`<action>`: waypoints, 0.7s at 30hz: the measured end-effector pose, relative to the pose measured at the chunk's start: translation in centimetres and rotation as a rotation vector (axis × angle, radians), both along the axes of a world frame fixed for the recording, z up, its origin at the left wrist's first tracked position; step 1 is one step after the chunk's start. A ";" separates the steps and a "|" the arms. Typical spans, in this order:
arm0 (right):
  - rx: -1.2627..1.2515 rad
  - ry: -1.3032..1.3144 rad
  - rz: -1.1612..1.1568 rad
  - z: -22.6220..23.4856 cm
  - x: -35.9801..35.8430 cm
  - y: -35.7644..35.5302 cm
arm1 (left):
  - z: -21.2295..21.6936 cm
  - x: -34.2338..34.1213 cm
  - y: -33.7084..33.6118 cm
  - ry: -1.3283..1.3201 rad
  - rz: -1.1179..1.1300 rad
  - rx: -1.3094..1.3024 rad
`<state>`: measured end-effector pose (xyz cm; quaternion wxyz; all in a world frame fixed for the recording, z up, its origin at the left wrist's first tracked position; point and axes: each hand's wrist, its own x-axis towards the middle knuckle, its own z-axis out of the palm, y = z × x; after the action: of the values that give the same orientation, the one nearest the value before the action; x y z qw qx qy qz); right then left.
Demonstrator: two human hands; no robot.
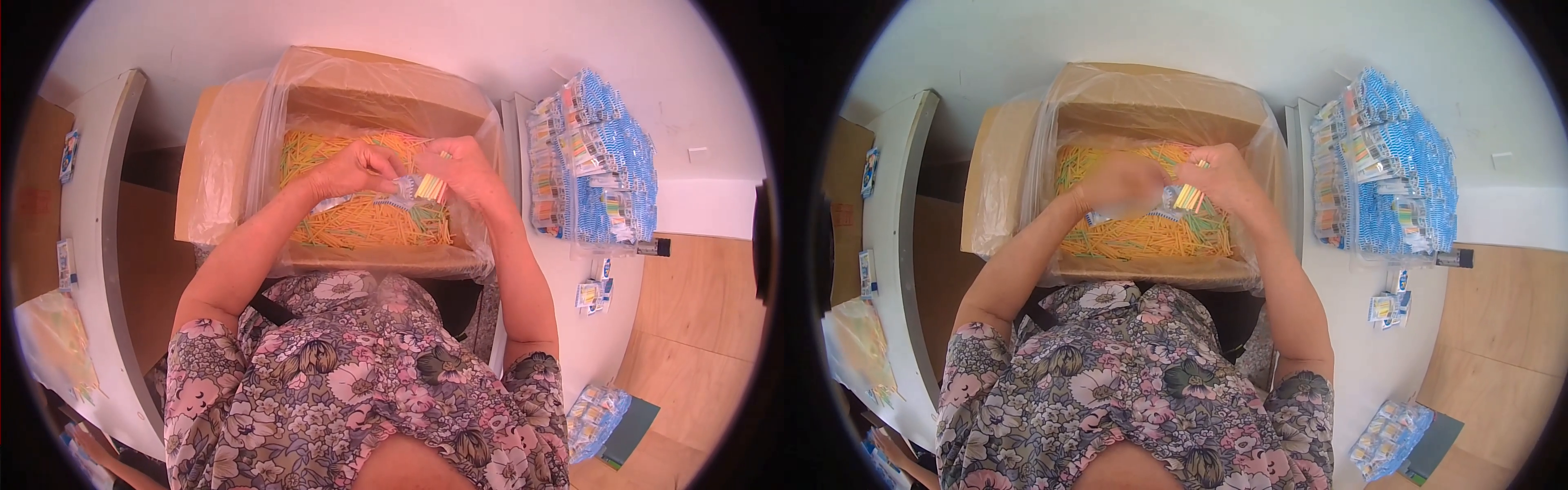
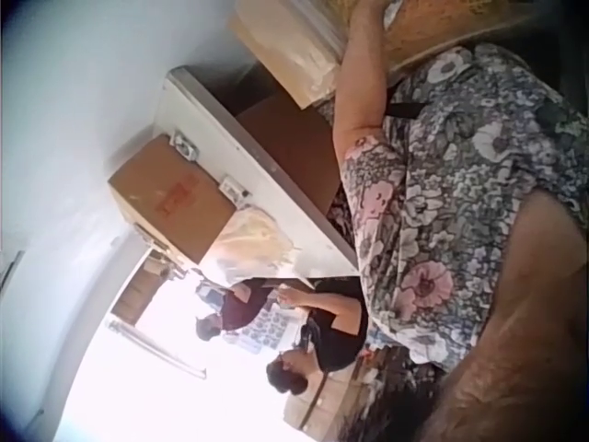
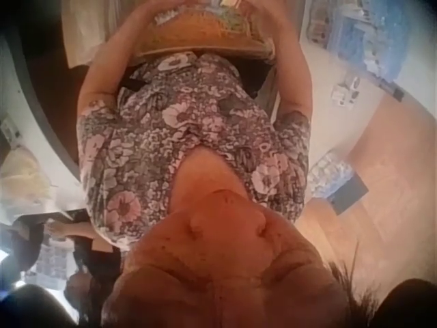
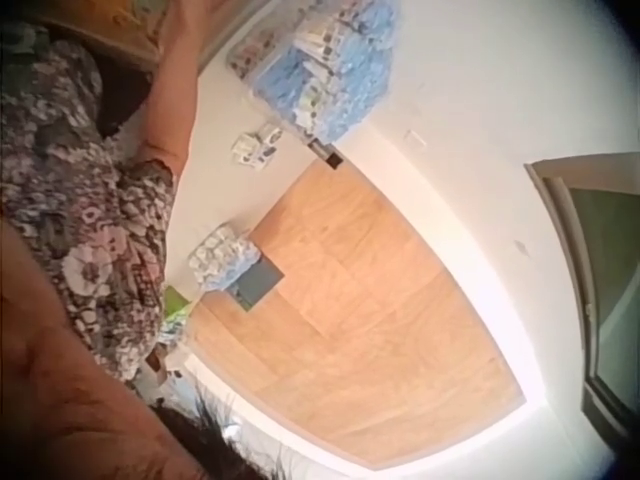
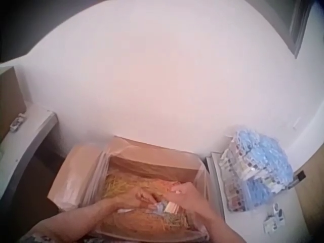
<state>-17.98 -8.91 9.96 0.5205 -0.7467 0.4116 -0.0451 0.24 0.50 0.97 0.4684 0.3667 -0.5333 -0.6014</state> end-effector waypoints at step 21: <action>-0.751 -0.319 0.129 0.6 0.1 2.3 | -0.1 -0.2 0.4 -0.008 0.120 0.163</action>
<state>-17.89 -6.63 10.59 0.2710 -0.8927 0.2331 -0.2744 0.08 0.89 0.87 0.4698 0.4374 -0.4616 -0.6123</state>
